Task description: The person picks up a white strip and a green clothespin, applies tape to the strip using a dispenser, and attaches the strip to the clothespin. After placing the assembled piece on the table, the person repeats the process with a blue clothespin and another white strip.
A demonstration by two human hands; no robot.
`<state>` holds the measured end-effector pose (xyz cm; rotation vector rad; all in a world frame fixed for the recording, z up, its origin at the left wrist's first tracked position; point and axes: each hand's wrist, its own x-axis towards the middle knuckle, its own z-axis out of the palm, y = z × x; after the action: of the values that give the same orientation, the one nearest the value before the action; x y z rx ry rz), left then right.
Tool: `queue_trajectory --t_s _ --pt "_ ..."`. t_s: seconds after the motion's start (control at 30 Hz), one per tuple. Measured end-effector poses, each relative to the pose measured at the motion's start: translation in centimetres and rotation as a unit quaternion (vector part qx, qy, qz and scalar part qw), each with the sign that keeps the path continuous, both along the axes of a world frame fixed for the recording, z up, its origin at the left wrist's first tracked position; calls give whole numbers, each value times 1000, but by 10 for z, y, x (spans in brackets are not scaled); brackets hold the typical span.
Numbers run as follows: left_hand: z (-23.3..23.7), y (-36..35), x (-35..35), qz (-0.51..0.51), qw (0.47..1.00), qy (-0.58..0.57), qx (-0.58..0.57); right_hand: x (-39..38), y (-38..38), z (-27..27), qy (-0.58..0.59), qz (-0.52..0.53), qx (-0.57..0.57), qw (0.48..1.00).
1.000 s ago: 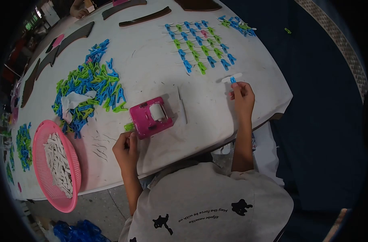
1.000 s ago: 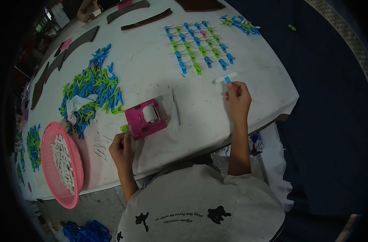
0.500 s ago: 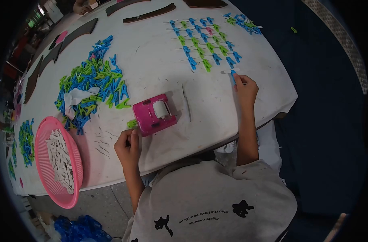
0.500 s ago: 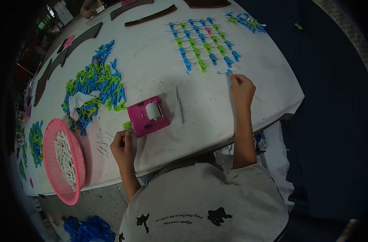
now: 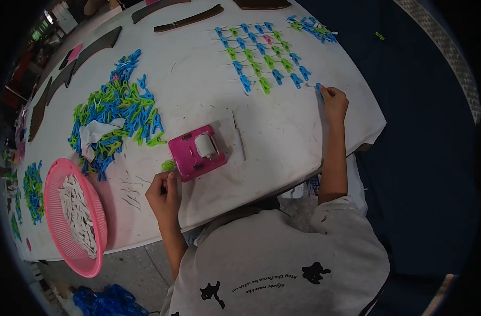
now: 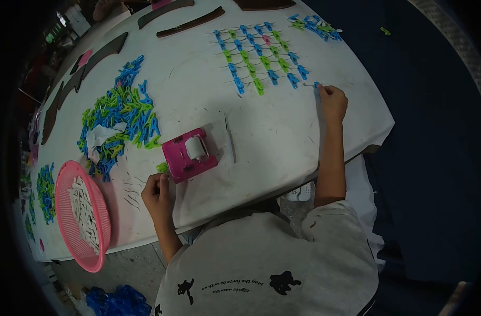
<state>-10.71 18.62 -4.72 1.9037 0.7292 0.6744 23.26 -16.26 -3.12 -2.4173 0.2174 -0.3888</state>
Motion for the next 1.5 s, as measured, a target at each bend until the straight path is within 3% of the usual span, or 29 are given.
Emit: queue_trajectory --t_s 0.7,0.97,1.2,1.27,1.4,1.47,1.5 --pt "0 0 -1 10 1000 -2 -2 0 20 -4 12 -39 -39 998" --pt "-1 -1 0 6 1000 -14 -12 -4 10 -10 -41 15 27 999" --pt "0 -2 0 2 1000 -15 -20 -21 19 4 1 -7 34 999" --pt "0 -1 1 3 1000 -18 -22 -9 11 -10 -8 19 -31 999" --pt "-3 1 -2 4 999 -29 -13 -8 8 -12 -5 7 -29 1000" --pt "-2 0 -6 3 999 -35 -2 -11 3 -13 -130 0 38 991" --pt "2 -3 -8 49 994 -96 -8 -18 4 -7 -134 3 39 990"
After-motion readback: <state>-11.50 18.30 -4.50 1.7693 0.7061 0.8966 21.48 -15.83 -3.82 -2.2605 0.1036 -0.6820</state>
